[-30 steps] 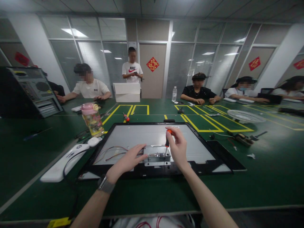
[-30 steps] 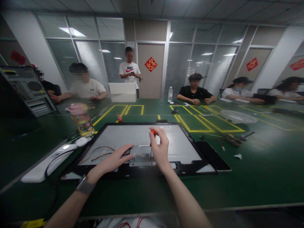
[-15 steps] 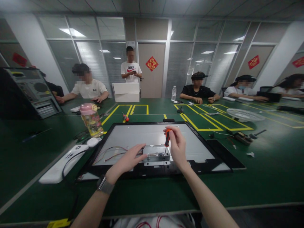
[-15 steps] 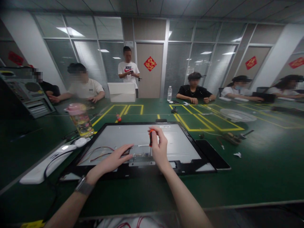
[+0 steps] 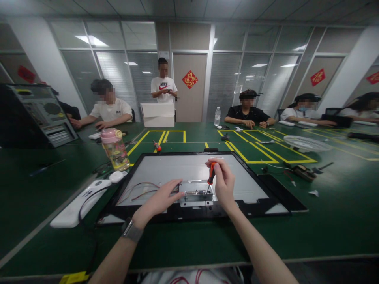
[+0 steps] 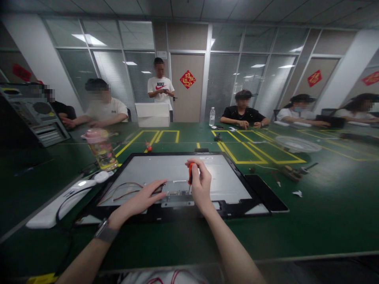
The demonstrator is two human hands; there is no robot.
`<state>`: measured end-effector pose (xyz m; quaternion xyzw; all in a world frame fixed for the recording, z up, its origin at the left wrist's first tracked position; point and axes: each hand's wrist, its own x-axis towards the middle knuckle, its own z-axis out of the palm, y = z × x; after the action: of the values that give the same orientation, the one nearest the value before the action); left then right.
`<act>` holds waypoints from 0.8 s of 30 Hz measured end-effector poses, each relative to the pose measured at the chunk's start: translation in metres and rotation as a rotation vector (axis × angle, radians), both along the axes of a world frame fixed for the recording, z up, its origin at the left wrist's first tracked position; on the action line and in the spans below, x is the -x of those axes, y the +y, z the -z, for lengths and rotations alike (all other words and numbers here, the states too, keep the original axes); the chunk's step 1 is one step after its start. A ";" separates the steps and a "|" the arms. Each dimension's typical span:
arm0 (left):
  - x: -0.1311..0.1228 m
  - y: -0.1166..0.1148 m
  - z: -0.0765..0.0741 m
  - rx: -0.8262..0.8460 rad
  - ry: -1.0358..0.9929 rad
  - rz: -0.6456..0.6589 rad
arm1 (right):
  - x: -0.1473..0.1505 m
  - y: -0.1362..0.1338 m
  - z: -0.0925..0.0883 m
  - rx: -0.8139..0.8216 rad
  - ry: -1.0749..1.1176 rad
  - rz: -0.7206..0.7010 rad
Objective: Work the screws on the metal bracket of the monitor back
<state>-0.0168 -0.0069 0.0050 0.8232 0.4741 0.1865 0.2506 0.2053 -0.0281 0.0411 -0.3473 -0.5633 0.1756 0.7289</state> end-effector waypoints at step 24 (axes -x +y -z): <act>-0.003 -0.003 -0.006 0.005 0.005 -0.007 | -0.002 0.010 0.006 -0.002 -0.014 0.118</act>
<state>-0.0138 -0.0101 0.0109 0.8214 0.4780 0.1842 0.2507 0.2074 -0.0178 0.0349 -0.3805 -0.5470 0.1293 0.7343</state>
